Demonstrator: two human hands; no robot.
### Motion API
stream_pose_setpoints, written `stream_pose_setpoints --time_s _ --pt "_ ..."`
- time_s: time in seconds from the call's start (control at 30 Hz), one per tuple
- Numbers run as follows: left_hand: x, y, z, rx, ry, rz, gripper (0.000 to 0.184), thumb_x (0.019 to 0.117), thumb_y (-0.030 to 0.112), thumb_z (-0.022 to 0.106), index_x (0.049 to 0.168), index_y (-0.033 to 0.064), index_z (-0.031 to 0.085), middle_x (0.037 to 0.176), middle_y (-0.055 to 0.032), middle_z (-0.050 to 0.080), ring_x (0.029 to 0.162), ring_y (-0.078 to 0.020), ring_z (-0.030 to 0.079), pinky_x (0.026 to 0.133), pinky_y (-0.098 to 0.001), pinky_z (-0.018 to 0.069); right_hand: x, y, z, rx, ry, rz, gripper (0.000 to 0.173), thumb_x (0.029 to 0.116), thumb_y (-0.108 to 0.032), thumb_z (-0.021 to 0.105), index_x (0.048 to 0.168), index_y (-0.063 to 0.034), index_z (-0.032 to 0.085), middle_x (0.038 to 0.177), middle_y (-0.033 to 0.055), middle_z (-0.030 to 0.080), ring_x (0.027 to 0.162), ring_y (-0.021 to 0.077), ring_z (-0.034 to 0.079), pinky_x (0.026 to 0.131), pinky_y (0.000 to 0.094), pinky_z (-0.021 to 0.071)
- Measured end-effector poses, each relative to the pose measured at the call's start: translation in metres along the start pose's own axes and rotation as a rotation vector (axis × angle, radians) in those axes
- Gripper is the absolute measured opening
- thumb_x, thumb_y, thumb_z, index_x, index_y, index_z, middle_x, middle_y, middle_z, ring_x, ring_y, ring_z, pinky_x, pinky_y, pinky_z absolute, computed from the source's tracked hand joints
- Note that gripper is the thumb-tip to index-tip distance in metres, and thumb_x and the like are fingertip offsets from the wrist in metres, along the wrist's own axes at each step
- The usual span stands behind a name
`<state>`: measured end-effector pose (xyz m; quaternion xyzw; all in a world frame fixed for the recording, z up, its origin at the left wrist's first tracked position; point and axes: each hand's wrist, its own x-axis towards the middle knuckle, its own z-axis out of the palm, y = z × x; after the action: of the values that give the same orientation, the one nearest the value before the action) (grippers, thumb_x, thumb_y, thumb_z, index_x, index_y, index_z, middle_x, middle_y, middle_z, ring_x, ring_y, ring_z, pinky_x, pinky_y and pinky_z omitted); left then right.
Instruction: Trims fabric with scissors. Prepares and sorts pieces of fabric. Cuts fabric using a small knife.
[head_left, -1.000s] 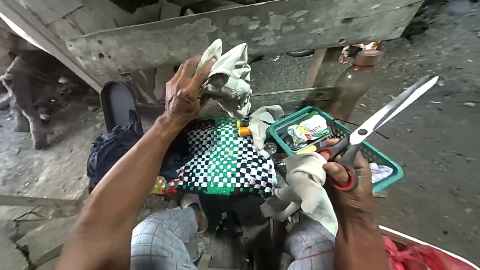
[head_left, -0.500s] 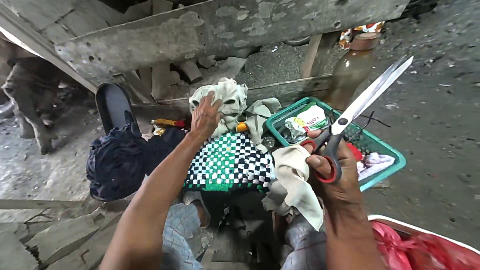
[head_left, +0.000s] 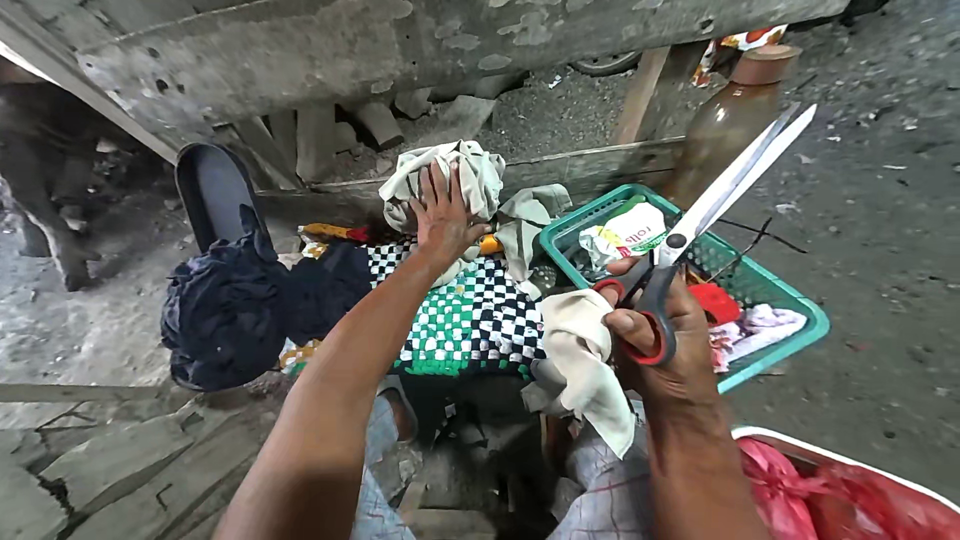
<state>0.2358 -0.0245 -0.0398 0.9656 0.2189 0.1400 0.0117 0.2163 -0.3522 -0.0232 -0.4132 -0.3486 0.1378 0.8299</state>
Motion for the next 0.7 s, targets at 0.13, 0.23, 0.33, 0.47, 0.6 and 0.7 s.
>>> stream_pose_setpoints --time_s 0.13,0.23,0.33,0.47,0.6,0.7 --pt "-0.013 -0.034 -0.025 -0.279 0.082 0.131 0.091 0.0905 0.061 0.067 0.162 0.0184 0.03 0.169 -0.0204 0.016 0.153 -0.039 0.026 0.115 -0.0639 0.036 -0.002 0.0 -0.005 -0.046 0.013 0.014 0.052 0.0884 -0.022 0.08 0.135 -0.0122 0.058 0.099 -0.0031 0.068 0.081 0.0053 0.066 0.074 0.0222 0.0588" --pt "-0.056 -0.059 -0.031 -0.481 0.256 0.04 0.072 0.0973 0.043 0.066 0.157 0.012 0.04 0.167 -0.0206 0.022 0.152 -0.0347 0.03 0.119 -0.0535 0.0377 -0.002 -0.005 -0.006 -0.027 0.021 0.009 0.053 0.0881 -0.022 0.08 0.135 -0.0126 0.057 0.099 -0.003 0.068 0.08 0.0055 0.066 0.074 0.0221 0.0591" --pt "-0.104 -0.06 -0.006 -0.584 0.152 -0.25 0.085 0.0933 0.037 0.071 0.159 0.0034 0.029 0.167 -0.0278 0.015 0.15 -0.0431 0.03 0.113 -0.06 0.0406 0.0 -0.005 0.002 -0.01 0.017 0.025 0.055 0.0867 -0.023 0.082 0.135 -0.0128 0.057 0.097 -0.0037 0.068 0.078 0.0044 0.065 0.072 0.0208 0.0587" --pt "-0.115 -0.045 0.026 -0.813 0.02 -0.228 0.088 0.0922 0.027 0.073 0.161 0.0034 0.023 0.167 -0.0248 0.016 0.153 -0.0349 0.027 0.121 -0.0513 0.034 0.001 0.002 0.011 -0.008 0.001 0.04 0.055 0.087 -0.024 0.082 0.135 -0.0127 0.057 0.097 -0.0033 0.067 0.079 0.0049 0.065 0.073 0.0217 0.0588" --pt "-0.131 -0.036 0.012 -0.747 0.105 -0.212 0.071 0.0977 0.02 0.066 0.159 0.0079 0.032 0.168 -0.0186 0.021 0.151 -0.033 0.033 0.117 -0.0524 0.0396 0.003 0.012 0.014 0.013 -0.014 0.044 0.054 0.0865 -0.022 0.082 0.134 -0.0115 0.058 0.097 -0.0015 0.066 0.08 0.0066 0.065 0.075 0.0238 0.0587" --pt "-0.182 -0.025 -0.002 -0.831 0.141 -0.112 0.055 0.1024 0.02 0.058 0.153 0.0078 0.042 0.157 -0.0135 0.044 0.14 -0.0264 0.048 0.111 -0.0477 0.0472 -0.002 0.016 0.021 0.011 -0.042 0.059 0.055 0.0855 -0.021 0.082 0.134 -0.0118 0.059 0.098 -0.0015 0.066 0.081 0.0068 0.065 0.075 0.0238 0.0583"
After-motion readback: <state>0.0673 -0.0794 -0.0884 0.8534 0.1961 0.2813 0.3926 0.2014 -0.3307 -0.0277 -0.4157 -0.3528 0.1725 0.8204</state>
